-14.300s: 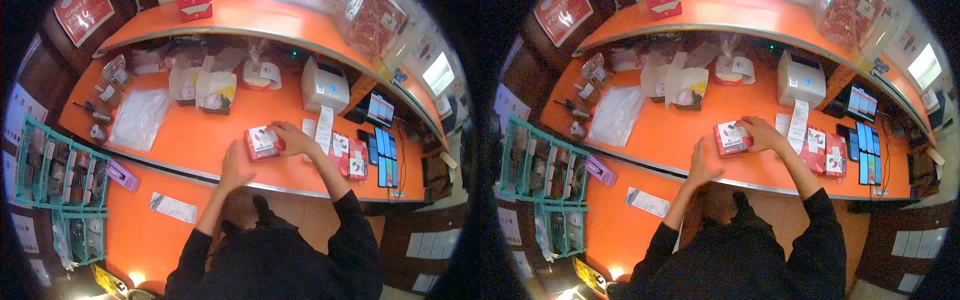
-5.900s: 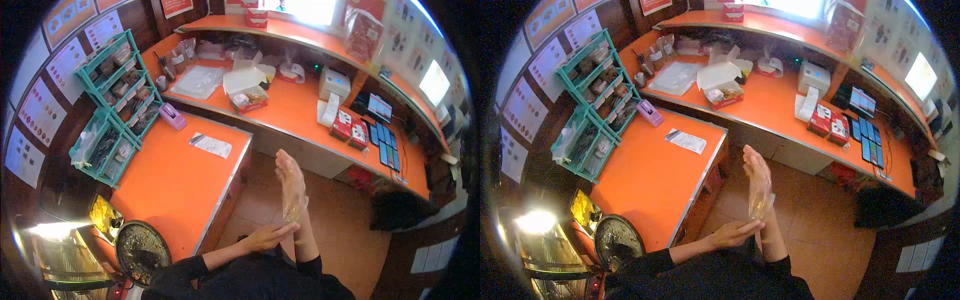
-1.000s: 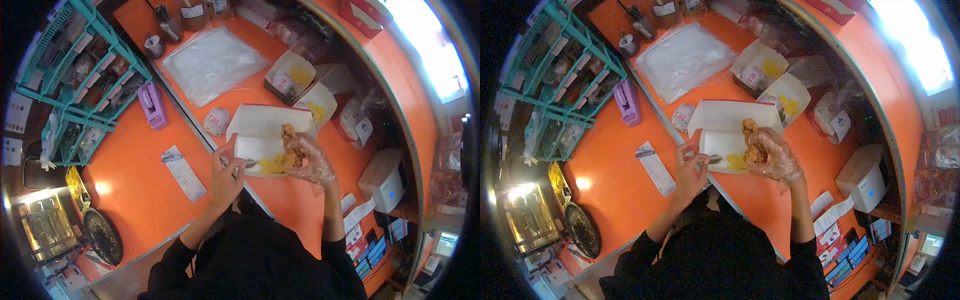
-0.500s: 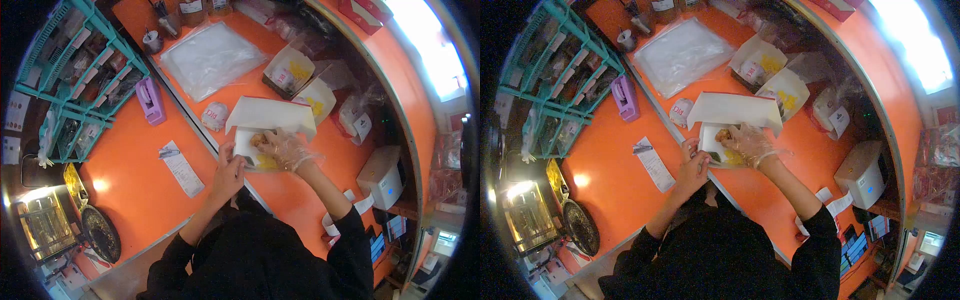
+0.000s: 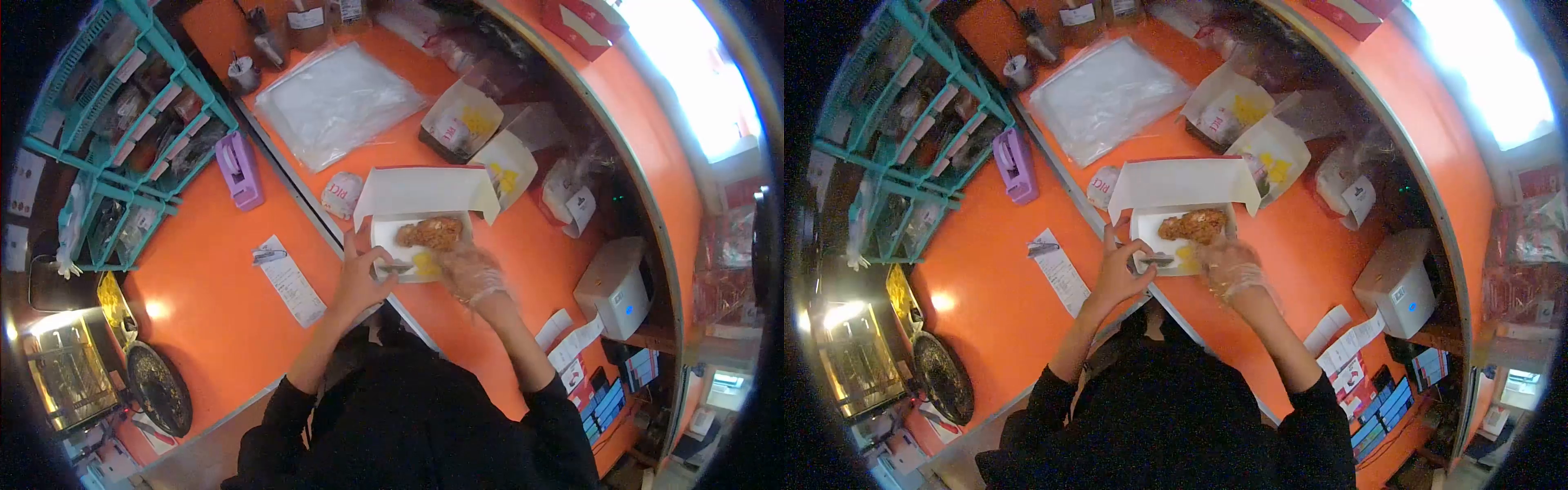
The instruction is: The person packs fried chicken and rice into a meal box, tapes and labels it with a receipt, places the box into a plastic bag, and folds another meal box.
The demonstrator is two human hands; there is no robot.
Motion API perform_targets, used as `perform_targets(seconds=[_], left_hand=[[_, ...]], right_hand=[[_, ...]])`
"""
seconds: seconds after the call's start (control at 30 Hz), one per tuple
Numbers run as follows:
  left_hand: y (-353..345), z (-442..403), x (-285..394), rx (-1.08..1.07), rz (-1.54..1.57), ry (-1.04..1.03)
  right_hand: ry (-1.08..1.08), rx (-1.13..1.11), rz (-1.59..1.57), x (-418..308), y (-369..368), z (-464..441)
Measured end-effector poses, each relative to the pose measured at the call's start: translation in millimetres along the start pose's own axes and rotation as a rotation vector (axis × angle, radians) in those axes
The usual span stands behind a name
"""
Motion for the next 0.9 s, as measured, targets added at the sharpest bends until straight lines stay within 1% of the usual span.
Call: perform_targets(seconds=[0.03, 0.1, 0.13, 0.2, 0.23, 0.27, 0.33, 0.37, 0.4, 0.43, 0.47, 0.5, 0.53, 0.57, 0.6, 0.63, 0.67, 0.7, 0.73, 0.83, 0.87, 0.9], left_hand=[[0.0, -3.0, 1.1, 0.032, -0.063, -0.066], [-3.7, -6.6, -0.4, 0.040, -0.102, -0.114], [-4.8, -8.1, 0.0, 0.053, -0.141, -0.150], [-6.7, -10.0, -1.3, 0.026, -0.164, -0.151], [-8.5, -10.2, -3.8, -0.002, -0.186, -0.137], [-11.6, -10.3, -8.5, 0.000, -0.191, -0.155], [-15.2, -8.1, -15.1, 0.088, -0.092, -0.254], [-14.5, -6.6, -12.9, 0.082, -0.103, -0.213], [-14.2, -4.8, -8.2, 0.082, -0.104, -0.229], [-13.1, -3.1, -8.3, 0.096, -0.084, -0.172], [-13.2, -0.3, -9.8, 0.110, -0.064, -0.114], [-16.5, 4.7, -12.2, 0.170, -0.205, -0.124], [-15.8, 6.6, -7.6, 0.168, -0.206, -0.137], [-14.3, 8.7, -6.1, 0.172, -0.146, -0.092], [-13.4, 9.9, -5.5, 0.173, -0.085, -0.044], [-13.0, 11.3, -3.6, 0.204, -0.087, -0.082], [-14.0, 12.8, -2.6, 0.198, -0.087, -0.091], [-14.3, 14.1, -3.7, 0.191, -0.105, -0.051], [-14.6, 14.7, -4.9, 0.186, -0.123, -0.010], [-13.4, 16.3, -1.0, 0.225, -0.151, -0.066], [-13.9, 17.4, -0.3, 0.222, -0.153, -0.067], [-14.1, 18.6, -1.2, 0.219, -0.127, -0.027]], right_hand=[[-0.084, -0.001, 0.108, -10.1, 1.4, -0.5], [-0.178, 0.011, 0.213, 5.7, -23.5, -12.3], [-0.209, 0.248, -0.235, 45.5, -62.1, -32.8], [-0.222, 0.501, -0.688, 49.6, -59.0, -36.9], [-0.302, 0.395, -1.082, 13.0, -32.3, -23.5], [-0.316, 0.373, -1.183, 7.2, -32.4, -24.4], [-0.354, 0.334, -1.381, -4.3, -32.5, -25.9], [-0.306, 0.363, -0.972, 25.3, -64.1, -43.0], [-0.280, 0.375, -0.771, 29.3, -69.8, -43.4], [-0.262, 0.394, -0.567, 23.5, -65.3, -40.3], [-0.309, 0.284, -0.207, 18.9, -67.1, -33.4], [-0.336, 0.232, -0.030, 18.0, -68.7, -31.6], [-0.357, 0.178, 0.147, 17.0, -70.3, -29.7], [-0.420, 0.190, -0.060, 30.3, -82.3, -34.1], [-0.452, 0.197, -0.168, 30.0, -76.8, -31.2], [-0.486, 0.208, -0.275, 29.8, -71.5, -28.4], [-0.408, 0.126, -0.200, 24.5, -67.5, -23.8], [-0.324, 0.053, -0.128, 13.0, -56.5, -16.7], [-0.288, 0.023, -0.101, 10.6, -52.7, -15.3], [-0.218, 0.071, -0.190, 19.7, -51.8, -14.9], [-0.192, 0.096, -0.240, 24.0, -53.5, -15.3], [-0.169, 0.117, -0.282, 27.3, -54.1, -14.9]])
Point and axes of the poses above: each hand's wrist, its own z-axis away from the middle knuckle, its own y-axis out of the back of the hand, x = y × z, the point moved 5 cm from there along -z, towards the middle knuckle, and after that the axes turned 14 degrees about -z, right-handed, at the moved point
